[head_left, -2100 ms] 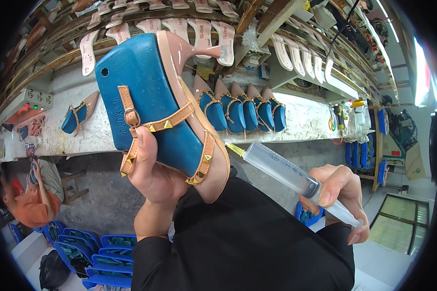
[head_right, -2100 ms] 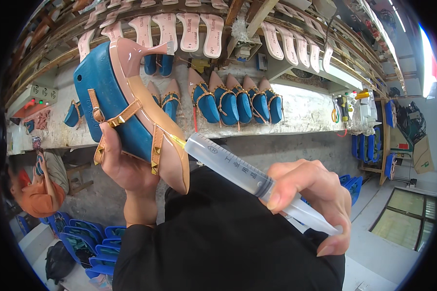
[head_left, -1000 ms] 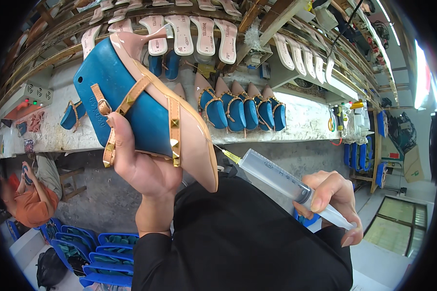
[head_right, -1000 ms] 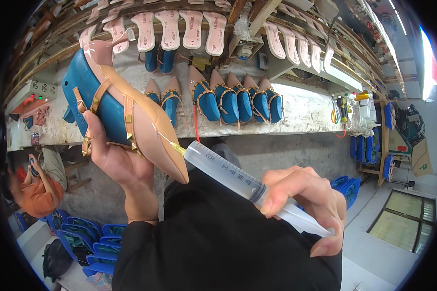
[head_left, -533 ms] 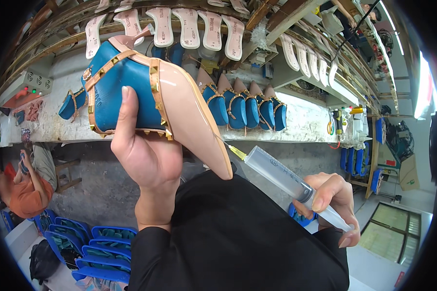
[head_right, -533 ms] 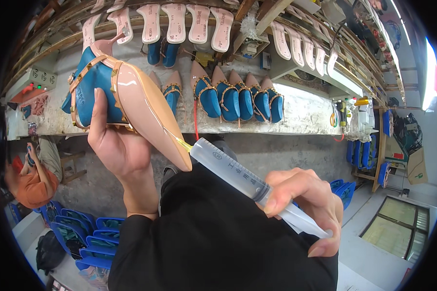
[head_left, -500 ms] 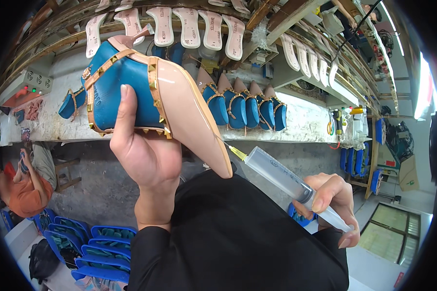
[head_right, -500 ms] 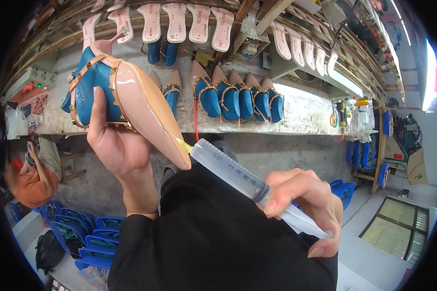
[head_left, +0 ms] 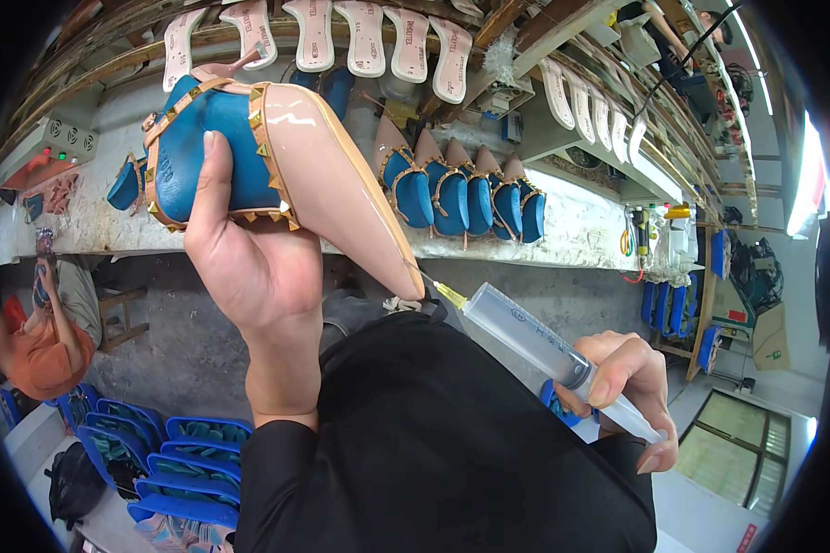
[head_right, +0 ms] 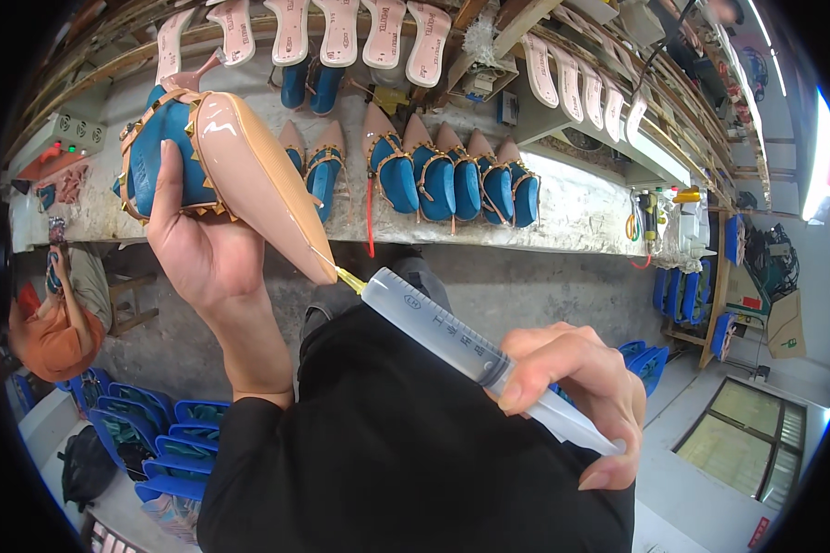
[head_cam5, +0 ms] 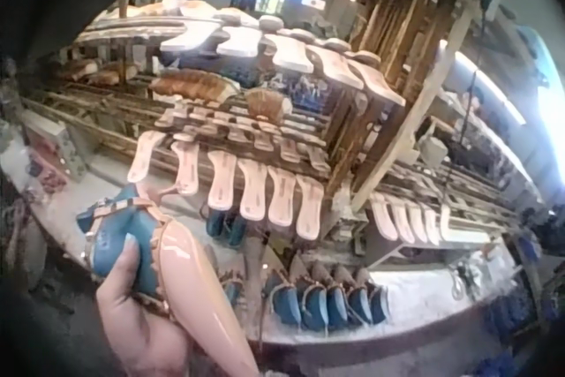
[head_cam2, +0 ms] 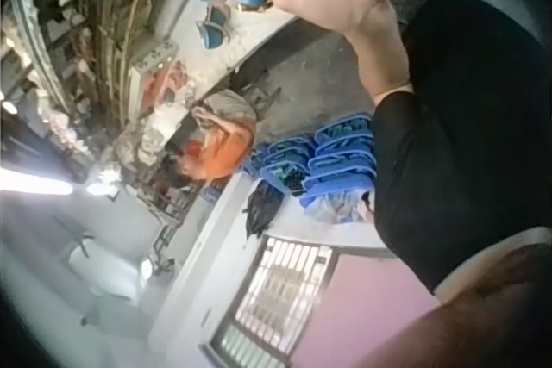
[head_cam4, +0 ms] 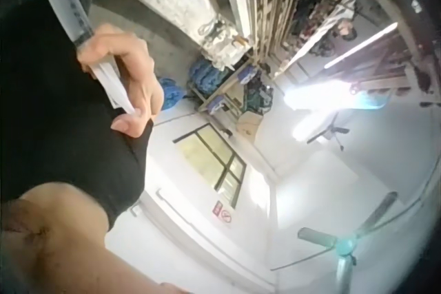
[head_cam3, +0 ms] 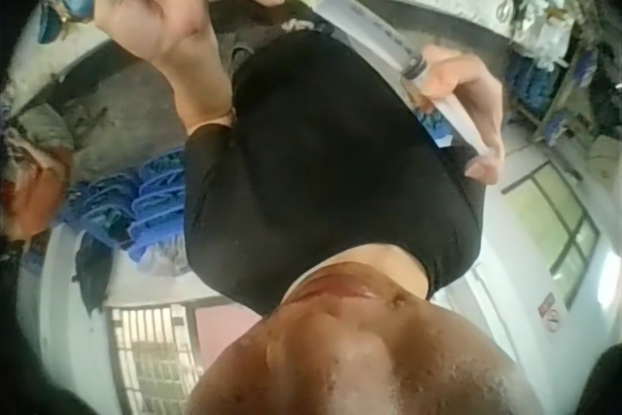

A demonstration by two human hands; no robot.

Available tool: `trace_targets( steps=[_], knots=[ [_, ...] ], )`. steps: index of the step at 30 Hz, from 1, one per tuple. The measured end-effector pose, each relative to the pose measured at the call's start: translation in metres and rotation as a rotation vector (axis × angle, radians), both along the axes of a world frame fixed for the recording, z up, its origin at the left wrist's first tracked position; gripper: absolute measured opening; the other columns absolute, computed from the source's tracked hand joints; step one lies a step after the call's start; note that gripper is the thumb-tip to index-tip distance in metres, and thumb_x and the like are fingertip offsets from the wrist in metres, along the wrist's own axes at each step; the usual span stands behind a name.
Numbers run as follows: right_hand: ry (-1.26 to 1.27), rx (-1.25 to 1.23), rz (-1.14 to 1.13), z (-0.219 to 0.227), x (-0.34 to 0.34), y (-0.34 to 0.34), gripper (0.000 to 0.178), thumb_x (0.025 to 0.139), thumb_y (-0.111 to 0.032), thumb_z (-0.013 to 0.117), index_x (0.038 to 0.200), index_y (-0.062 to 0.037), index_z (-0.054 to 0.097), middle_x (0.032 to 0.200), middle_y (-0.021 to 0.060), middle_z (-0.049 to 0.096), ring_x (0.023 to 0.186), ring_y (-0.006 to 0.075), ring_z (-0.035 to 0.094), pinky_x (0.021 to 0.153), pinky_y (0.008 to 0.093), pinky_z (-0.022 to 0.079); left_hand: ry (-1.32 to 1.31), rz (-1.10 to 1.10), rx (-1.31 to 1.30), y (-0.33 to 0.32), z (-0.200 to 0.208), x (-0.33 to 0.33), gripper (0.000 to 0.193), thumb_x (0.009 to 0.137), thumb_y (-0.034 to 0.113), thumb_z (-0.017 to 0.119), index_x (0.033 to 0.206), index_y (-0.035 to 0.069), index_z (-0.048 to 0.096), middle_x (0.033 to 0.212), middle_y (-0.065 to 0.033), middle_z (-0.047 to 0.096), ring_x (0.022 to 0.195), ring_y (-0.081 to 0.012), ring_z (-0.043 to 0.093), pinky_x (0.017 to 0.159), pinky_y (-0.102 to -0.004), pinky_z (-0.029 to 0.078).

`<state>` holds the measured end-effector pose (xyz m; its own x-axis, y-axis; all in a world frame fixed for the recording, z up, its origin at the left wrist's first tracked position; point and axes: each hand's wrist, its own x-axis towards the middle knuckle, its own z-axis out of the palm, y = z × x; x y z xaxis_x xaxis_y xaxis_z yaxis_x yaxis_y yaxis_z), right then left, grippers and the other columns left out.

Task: The person applies glue along the edges of high-heeled shoes using a syringe, setting them onto the workbench and picking up additional shoes to glue.

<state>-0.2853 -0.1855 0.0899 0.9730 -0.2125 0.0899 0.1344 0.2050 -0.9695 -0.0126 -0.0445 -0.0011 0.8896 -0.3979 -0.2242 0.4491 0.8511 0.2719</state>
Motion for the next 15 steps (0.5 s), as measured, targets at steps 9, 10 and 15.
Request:
trace_targets(
  steps=[9, 10, 15],
  knots=[
    [0.009, -0.009, 0.001, 0.001, -0.001, 0.003, 0.070, 0.071, -0.049, 0.078, 0.109, 0.0074, 0.062, 0.086, 0.0191, 0.064, 0.062, 0.0208, 0.058, 0.052, 0.0304, 0.039, 0.007, 0.043, 0.029, 0.003, -0.003, 0.009, 0.029, 0.103, 0.011, 0.059, 0.130, 0.003, 0.059, 0.124, -0.0107, 0.068, 0.113, -0.0227, 0.068, 0.101, -0.0425, 0.056],
    [0.013, -0.006, 0.004, 0.001, -0.001, 0.003, 0.069, 0.071, -0.049, 0.079, 0.109, 0.0075, 0.062, 0.086, 0.0192, 0.064, 0.062, 0.0207, 0.058, 0.053, 0.0302, 0.038, 0.008, 0.043, 0.028, 0.003, -0.002, 0.010, 0.029, 0.103, 0.011, 0.059, 0.130, 0.003, 0.059, 0.124, -0.0107, 0.068, 0.113, -0.0227, 0.068, 0.101, -0.0425, 0.056],
    [0.021, -0.012, 0.009, 0.002, 0.000, 0.003, 0.070, 0.071, -0.048, 0.079, 0.108, 0.0083, 0.062, 0.087, 0.0193, 0.064, 0.063, 0.0203, 0.058, 0.053, 0.0301, 0.038, 0.005, 0.067, 0.061, 0.004, -0.004, 0.014, 0.028, 0.102, 0.010, 0.060, 0.129, 0.003, 0.059, 0.122, -0.0108, 0.069, 0.112, -0.0230, 0.068, 0.101, -0.0425, 0.055]
  ],
)
